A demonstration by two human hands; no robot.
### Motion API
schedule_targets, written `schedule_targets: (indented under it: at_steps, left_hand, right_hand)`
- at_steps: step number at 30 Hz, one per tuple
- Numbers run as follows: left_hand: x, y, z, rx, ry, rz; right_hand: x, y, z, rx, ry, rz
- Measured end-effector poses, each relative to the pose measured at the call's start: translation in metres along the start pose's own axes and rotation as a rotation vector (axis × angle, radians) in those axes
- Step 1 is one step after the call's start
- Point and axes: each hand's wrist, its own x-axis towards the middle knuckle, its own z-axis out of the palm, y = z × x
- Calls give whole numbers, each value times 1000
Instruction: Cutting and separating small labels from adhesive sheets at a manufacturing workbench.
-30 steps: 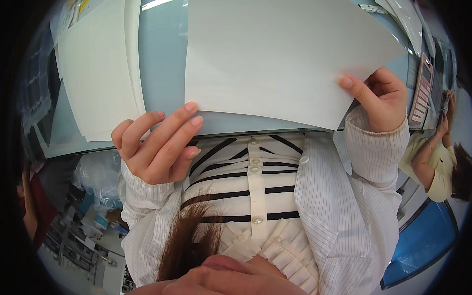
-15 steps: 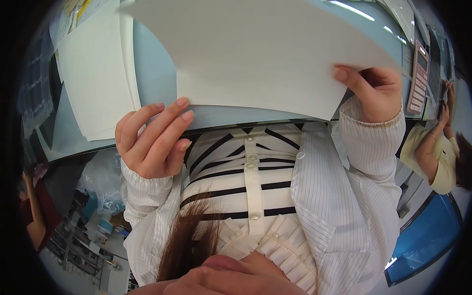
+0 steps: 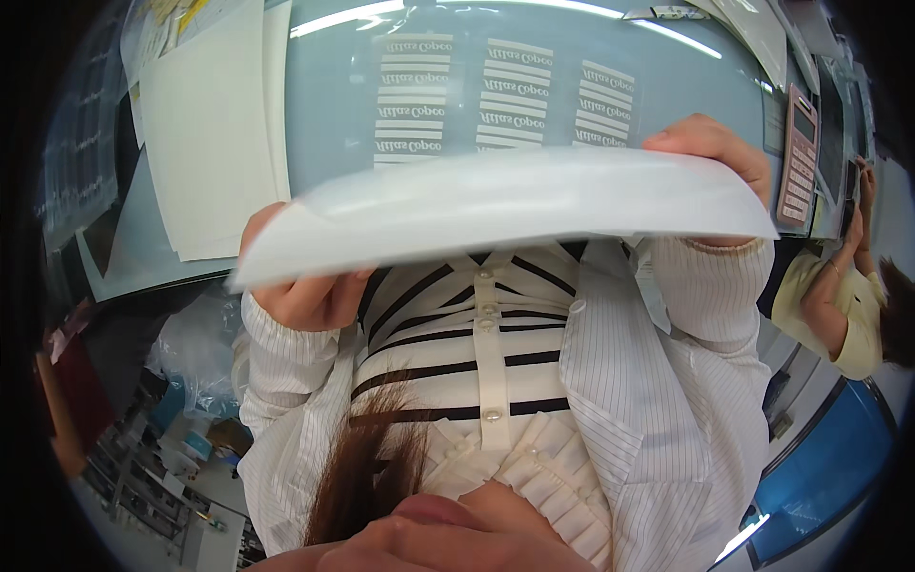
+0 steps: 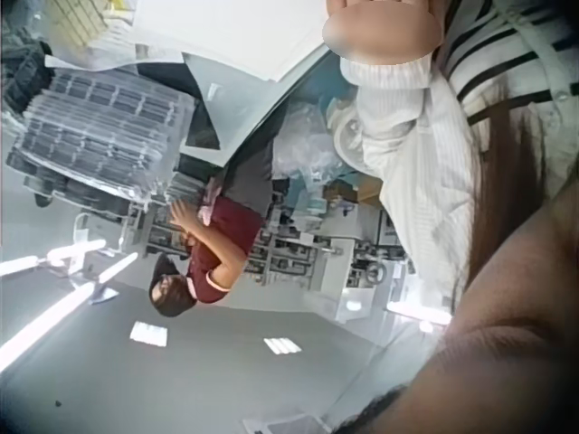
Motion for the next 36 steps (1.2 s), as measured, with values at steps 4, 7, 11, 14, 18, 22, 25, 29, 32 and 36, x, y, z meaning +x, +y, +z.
schedule_targets:
  at_steps: [4, 7, 11, 14, 18, 22, 25, 29, 32, 36]
  left_hand:
    - [-1, -9, 5, -61, 81, 58]
    - [-3, -7, 2, -130, 137, 63]
    - [-10, -8, -1, -194, 201, 60]
    - [-9, -8, 0, -233, 216, 42]
    - [-5, -8, 0, -198, 190, 76]
    - [-4, -8, -1, -187, 170, 89]
    - [-4, -5, -6, -157, 110, 84]
    - [-4, -4, -8, -146, 53, 78]
    - [-3, -2, -9, -124, 40, 75]
    - [-2, -2, -10, -94, 9, 82]
  right_hand:
    - [-3, 2, -2, -57, -4, -7]
    - [-1, -1, 3, 108, 24, 18]
    - [-2, -10, 2, 17, 293, 524]
    - [4, -14, -5, -10, 278, 609]
    - [4, -12, -2, 7, 248, 630]
    - [4, -14, 3, 9, 251, 662]
    - [4, -14, 0, -14, 237, 660]
    - [4, -16, 1, -51, 232, 664]
    - [3, -16, -1, -53, 241, 677]
    - [1, -18, -4, -77, 251, 689]
